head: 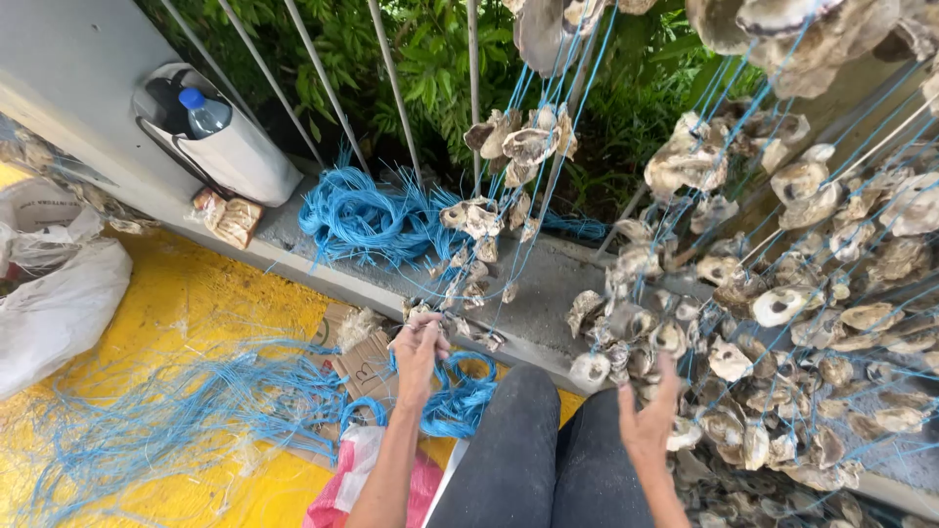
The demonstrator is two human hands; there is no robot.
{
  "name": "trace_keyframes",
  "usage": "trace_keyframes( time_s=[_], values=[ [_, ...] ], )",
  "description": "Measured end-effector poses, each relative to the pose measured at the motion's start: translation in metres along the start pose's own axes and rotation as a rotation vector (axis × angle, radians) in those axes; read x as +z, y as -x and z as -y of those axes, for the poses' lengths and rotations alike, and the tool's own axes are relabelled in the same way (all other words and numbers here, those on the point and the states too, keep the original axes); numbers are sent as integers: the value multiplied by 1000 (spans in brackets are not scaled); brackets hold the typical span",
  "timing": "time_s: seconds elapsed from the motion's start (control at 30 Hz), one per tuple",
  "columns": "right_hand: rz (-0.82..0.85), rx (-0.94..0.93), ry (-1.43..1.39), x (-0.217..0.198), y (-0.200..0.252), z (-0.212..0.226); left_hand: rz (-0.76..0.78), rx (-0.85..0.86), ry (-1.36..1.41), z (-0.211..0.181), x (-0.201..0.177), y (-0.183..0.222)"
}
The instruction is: The person is preparing strings of oyster shells, likely for oyster farming spat collection, by stringing them together with blue twine and then gathering them into a sack.
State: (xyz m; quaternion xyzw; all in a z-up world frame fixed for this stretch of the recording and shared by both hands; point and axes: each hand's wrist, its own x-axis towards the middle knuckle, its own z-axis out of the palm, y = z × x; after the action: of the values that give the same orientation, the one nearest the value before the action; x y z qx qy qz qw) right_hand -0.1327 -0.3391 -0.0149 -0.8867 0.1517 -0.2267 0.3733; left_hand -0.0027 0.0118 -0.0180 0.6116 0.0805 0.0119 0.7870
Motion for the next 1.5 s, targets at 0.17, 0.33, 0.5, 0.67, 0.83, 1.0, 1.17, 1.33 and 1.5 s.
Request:
trace_keyframes(
  time_s=[0.17,0.33,0.5,0.67,0.83,1.0,1.17,1.33,1.5],
  values=[
    [176,-94,141,21,49,-17,-22,9,-118,25,0,6],
    [276,20,77,26,46,-6,252,-89,-227,79,49,51],
    [240,-97,100,26,48,-11,985,-835,268,56,108,110],
    [287,-130,169,30,47,-16,960,-981,248,112,108,114],
    [325,-100,188,30,40,-23,950,-1028,339,131,100,111],
    [340,158,-288,-20,37,34,914,-995,554,147,90,110],
    [532,-601,37,-37,64,-10,960,-1066,993,162,84,106],
    [464,-552,502,-53,27,-78,680,-810,59,70,110,128],
    [489,-221,84,-23,51,-68,1108,821,-857,28,101,163]
  ],
)
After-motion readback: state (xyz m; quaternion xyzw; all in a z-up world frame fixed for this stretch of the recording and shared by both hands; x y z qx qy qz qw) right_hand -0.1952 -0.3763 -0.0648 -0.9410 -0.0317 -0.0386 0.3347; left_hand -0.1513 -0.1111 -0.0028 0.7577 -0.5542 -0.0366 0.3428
